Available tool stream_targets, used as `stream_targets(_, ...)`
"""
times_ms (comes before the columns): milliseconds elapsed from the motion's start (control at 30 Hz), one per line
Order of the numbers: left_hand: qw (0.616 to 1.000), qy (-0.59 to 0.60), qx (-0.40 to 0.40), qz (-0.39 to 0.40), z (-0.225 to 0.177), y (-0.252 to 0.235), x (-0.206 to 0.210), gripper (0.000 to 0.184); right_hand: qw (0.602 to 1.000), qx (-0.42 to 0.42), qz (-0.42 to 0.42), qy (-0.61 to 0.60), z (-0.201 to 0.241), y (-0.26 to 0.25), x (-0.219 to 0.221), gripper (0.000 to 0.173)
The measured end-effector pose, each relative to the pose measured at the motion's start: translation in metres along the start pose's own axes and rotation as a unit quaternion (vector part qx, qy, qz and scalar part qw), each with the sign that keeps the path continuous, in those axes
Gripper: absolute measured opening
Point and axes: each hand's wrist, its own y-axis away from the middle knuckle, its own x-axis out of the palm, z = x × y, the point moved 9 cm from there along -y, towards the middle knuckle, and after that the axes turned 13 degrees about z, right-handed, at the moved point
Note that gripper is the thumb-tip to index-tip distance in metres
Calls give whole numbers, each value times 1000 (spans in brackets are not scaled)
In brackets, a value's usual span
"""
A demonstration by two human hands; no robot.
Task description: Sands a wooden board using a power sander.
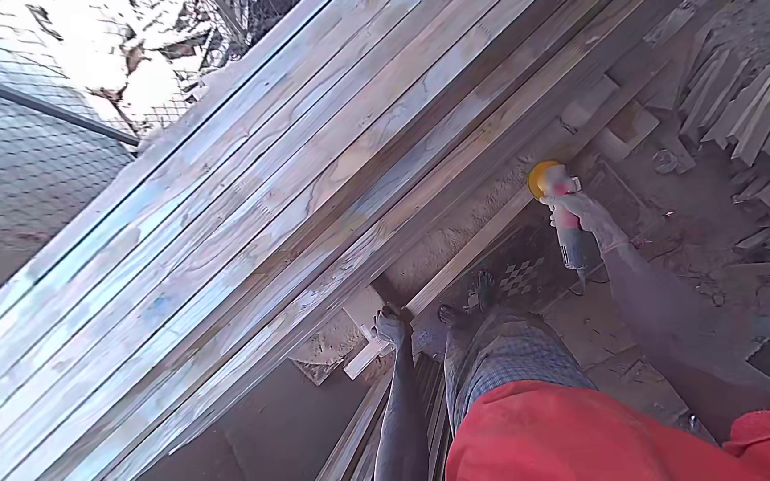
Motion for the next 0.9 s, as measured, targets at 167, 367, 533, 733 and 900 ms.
stream_targets(167, 1000, -2, 18, -5, -1, -1, 1, 42, 962, 33, 130, 238, -28, 38, 158, 66)
stream_targets(367, 999, 3, 37, -13, 13, 5, -5, 42, 837, -19, 248, 487, -32, 84, 318, 92)
stream_targets(533, 999, 0, 8, -40, 77, 2, -6, 48, 872, -21, 223, 435, -24, 72, 282, 85)
stream_targets(733, 994, 27, 44, -100, 84, 10, -17, 49, 977, -3, 110, 185, -22, 12, 133, 69)
stream_targets(900, 988, 48, 126, -73, -78, 37, 8, 43, 998, 4, 51, 45, 24, -18, 8, 62)
